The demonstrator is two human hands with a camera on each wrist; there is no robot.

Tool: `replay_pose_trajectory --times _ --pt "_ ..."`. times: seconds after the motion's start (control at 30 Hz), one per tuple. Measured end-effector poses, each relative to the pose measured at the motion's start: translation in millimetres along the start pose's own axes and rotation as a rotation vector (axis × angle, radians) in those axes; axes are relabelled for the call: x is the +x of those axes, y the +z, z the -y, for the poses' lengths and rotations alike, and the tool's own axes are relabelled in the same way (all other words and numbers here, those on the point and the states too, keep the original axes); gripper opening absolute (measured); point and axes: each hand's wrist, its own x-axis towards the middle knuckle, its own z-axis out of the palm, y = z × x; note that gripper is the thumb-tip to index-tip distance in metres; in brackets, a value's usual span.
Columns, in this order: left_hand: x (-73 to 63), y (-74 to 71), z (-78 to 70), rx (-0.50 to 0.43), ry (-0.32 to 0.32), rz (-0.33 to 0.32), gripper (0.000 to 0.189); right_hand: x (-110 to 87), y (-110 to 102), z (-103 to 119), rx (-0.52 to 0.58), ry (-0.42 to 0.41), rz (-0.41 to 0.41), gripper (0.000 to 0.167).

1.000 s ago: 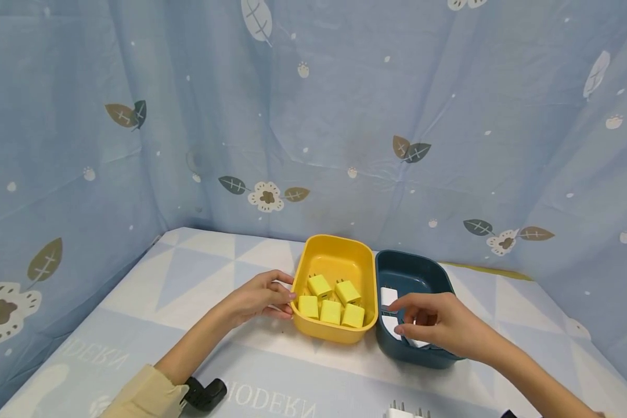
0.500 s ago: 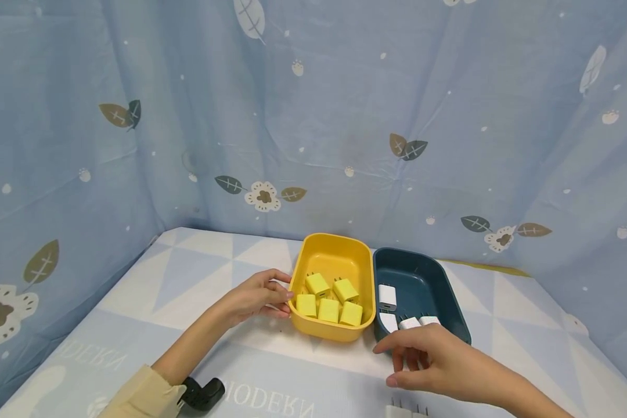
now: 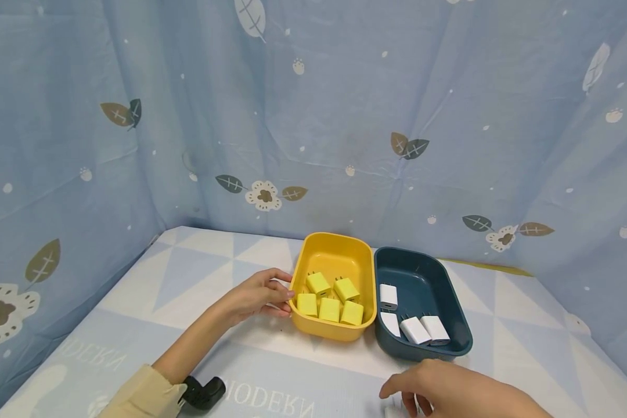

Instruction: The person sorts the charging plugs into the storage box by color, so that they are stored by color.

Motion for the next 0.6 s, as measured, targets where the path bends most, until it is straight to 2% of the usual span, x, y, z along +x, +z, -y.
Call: replay_pose_trajectory --times 0.23,0.47,0.6 --pt "0.6 -0.1 -0.3 -0.005 -0.007 -0.005 0.047 7.0 14 -7 -0.219 -0.018 0.000 0.030" --pt "0.2 -0.3 -0.1 -0.008 -0.010 0.002 0.047 11.2 23 -11 -0.317 0.031 -0.034 0.033" --pt "-0.5 -0.6 -0.7 -0.007 -0.006 0.005 0.048 16.2 28 -22 -0.342 0.061 -0.047 0.038"
